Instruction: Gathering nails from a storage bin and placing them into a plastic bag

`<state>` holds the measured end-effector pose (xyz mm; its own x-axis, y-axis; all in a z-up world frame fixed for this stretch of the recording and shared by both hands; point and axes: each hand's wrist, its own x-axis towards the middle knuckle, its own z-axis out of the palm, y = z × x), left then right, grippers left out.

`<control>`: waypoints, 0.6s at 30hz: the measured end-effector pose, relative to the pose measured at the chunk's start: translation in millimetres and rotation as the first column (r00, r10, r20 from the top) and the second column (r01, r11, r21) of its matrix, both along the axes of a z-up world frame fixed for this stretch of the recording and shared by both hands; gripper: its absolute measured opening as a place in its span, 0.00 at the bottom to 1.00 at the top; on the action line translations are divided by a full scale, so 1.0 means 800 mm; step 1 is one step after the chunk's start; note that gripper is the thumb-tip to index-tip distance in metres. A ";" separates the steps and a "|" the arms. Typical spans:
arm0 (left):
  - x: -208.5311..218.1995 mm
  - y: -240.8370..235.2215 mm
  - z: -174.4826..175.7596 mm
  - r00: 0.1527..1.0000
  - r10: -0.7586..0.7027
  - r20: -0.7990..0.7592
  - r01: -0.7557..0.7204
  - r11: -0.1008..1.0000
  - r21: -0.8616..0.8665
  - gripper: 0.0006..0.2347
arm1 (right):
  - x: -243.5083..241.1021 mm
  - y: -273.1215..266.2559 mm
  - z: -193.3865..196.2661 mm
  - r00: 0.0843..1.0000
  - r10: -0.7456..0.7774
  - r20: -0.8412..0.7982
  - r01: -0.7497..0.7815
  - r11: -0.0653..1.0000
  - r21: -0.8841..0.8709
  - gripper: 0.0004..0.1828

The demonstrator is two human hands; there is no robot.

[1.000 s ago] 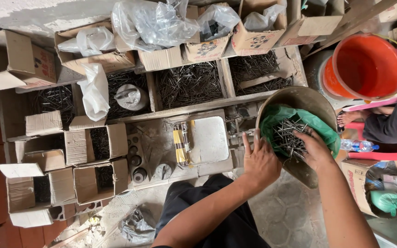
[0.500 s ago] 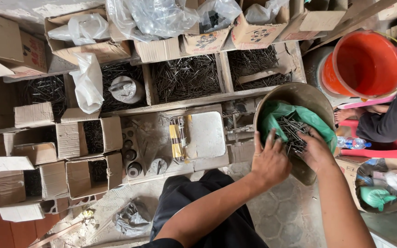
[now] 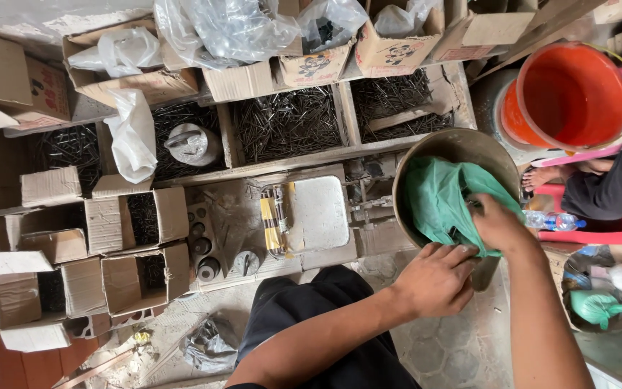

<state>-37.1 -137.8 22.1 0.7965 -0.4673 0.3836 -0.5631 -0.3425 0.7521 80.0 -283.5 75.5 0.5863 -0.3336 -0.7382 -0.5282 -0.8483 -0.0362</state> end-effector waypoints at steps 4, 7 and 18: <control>-0.006 0.013 0.003 0.999 -0.030 -0.028 0.031 0.999 0.012 0.17 | 0.036 0.034 0.004 0.839 0.335 0.428 -0.281 0.941 -0.186 0.17; -0.018 0.022 -0.003 1.000 0.012 -0.008 -0.011 1.000 0.021 0.17 | 0.068 0.075 -0.026 0.761 0.465 0.452 -0.541 0.839 0.049 0.17; -0.013 0.034 -0.013 0.986 0.038 -0.159 -0.027 0.997 0.068 0.18 | 0.077 0.072 -0.190 0.756 0.653 0.053 -0.621 0.741 -0.255 0.16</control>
